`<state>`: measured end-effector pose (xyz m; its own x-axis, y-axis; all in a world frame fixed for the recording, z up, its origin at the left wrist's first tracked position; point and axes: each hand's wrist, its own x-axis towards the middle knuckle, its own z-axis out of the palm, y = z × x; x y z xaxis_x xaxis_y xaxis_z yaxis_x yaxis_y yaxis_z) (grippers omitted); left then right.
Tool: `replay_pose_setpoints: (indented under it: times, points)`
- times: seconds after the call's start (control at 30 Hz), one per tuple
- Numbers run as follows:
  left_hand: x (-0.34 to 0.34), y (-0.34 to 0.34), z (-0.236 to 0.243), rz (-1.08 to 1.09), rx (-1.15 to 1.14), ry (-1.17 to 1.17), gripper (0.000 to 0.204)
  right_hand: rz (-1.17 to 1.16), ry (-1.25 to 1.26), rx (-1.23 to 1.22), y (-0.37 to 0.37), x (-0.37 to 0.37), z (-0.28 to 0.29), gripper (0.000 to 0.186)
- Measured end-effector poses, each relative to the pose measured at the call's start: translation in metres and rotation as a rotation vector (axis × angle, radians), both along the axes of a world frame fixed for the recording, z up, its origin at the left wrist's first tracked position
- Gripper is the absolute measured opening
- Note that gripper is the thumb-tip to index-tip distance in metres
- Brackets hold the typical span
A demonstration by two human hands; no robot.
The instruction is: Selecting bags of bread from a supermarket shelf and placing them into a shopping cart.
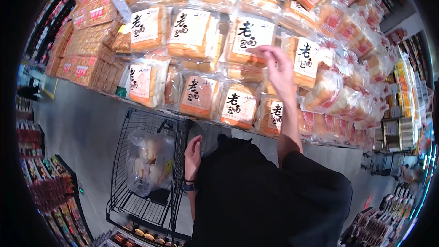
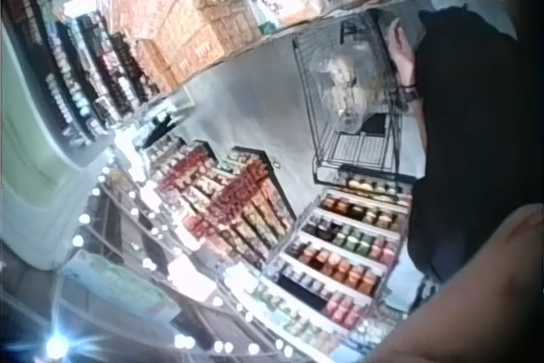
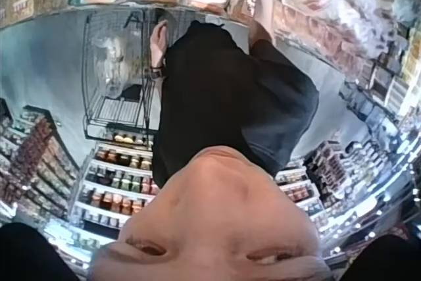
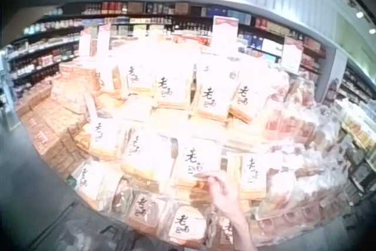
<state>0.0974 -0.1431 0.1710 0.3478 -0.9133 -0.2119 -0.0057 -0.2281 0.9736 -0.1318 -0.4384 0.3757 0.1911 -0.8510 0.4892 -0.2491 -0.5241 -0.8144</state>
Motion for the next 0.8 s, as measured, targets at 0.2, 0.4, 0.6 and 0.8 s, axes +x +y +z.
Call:
replay_pose_setpoints:
  times: [0.2,0.4,0.6,0.8]
  points:
    - [-0.020,-0.016,-0.026,-0.129,-0.007,0.072,0.029,-0.481,0.268,-0.224,-0.071,-0.124,0.033,0.023]
    - [-0.040,-0.054,-0.008,-0.233,-0.042,0.034,0.026,-0.464,0.516,-0.238,-0.151,-0.173,0.025,0.034]
    - [-0.054,-0.071,0.008,-0.393,-0.036,-0.041,0.028,-0.371,0.627,0.005,-0.178,-0.180,0.031,0.039]
    - [-0.058,-0.062,0.008,-0.368,-0.013,0.004,0.028,-0.337,0.695,-0.047,-0.197,-0.184,0.037,0.033]
